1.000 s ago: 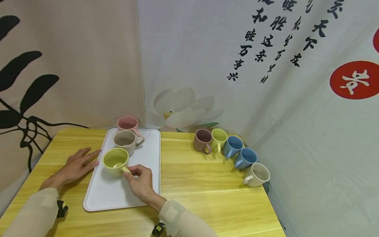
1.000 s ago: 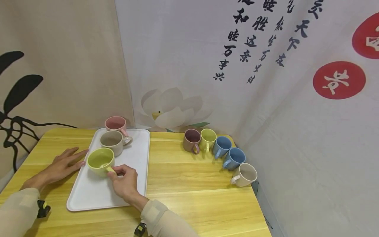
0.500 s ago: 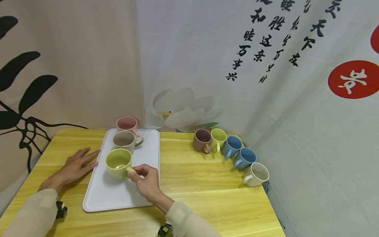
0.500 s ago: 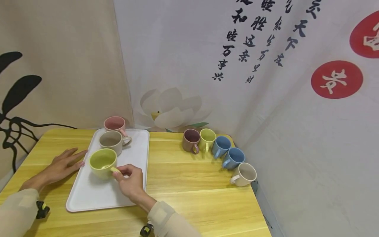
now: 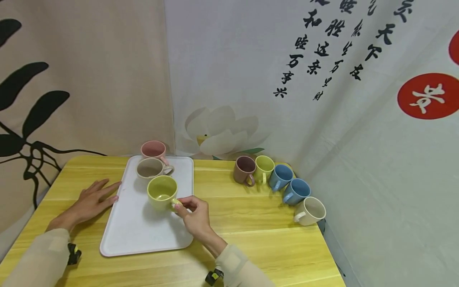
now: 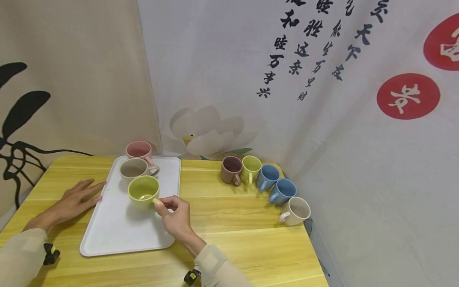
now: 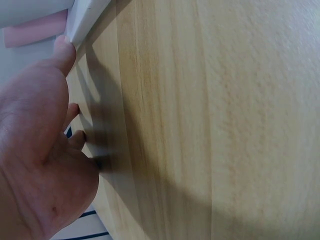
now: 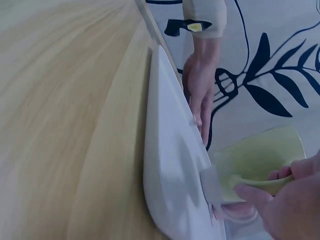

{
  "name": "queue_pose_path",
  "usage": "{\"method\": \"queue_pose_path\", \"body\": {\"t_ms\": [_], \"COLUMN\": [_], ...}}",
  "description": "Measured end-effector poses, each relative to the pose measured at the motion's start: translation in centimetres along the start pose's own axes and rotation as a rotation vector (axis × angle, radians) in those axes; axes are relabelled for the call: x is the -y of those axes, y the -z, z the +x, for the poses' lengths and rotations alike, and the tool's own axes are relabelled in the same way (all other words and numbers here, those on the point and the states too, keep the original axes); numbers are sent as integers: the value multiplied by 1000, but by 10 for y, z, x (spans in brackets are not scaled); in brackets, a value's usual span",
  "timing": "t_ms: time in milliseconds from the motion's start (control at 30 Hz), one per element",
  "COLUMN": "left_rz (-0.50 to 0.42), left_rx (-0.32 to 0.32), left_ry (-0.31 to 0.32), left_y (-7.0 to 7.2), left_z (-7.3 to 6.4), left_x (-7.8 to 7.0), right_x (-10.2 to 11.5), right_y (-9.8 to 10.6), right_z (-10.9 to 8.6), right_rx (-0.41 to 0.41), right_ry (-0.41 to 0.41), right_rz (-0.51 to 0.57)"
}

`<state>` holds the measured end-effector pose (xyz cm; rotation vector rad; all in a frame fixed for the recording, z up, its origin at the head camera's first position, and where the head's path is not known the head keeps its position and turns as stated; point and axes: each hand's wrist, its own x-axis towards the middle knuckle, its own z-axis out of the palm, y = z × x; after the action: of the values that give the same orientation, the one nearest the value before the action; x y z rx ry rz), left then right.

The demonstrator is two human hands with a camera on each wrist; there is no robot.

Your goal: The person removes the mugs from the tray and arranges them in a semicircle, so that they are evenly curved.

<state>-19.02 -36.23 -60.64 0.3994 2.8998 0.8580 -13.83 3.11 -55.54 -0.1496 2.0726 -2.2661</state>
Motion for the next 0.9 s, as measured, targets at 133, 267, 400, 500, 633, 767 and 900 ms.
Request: {"method": "queue_pose_path", "body": {"t_ms": [133, 267, 400, 500, 633, 767, 900], "left_rz": [-10, -18, -20, -16, -4, 1, 4], "left_rx": [6, 13, 13, 11, 2, -7, -13], "left_ry": [6, 14, 15, 12, 4, -2, -3], "left_y": [0, 0, 0, 0, -1, -1, -1], "left_z": [0, 0, 0, 0, -1, -1, -1], "left_x": [0, 0, 0, 1, 1, 1, 1], "right_x": [0, 1, 0, 0, 1, -1, -3], "right_y": [15, 31, 46, 58, 73, 86, 98], "right_z": [2, 4, 6, 8, 8, 10, 12], "right_rx": [0, -5, -12, -13, -19, -46, -76], "right_ry": [-2, 10, 33, 42, 53, 62, 65], "right_rz": [25, 15, 8, 12, 28, 31, 13]}}
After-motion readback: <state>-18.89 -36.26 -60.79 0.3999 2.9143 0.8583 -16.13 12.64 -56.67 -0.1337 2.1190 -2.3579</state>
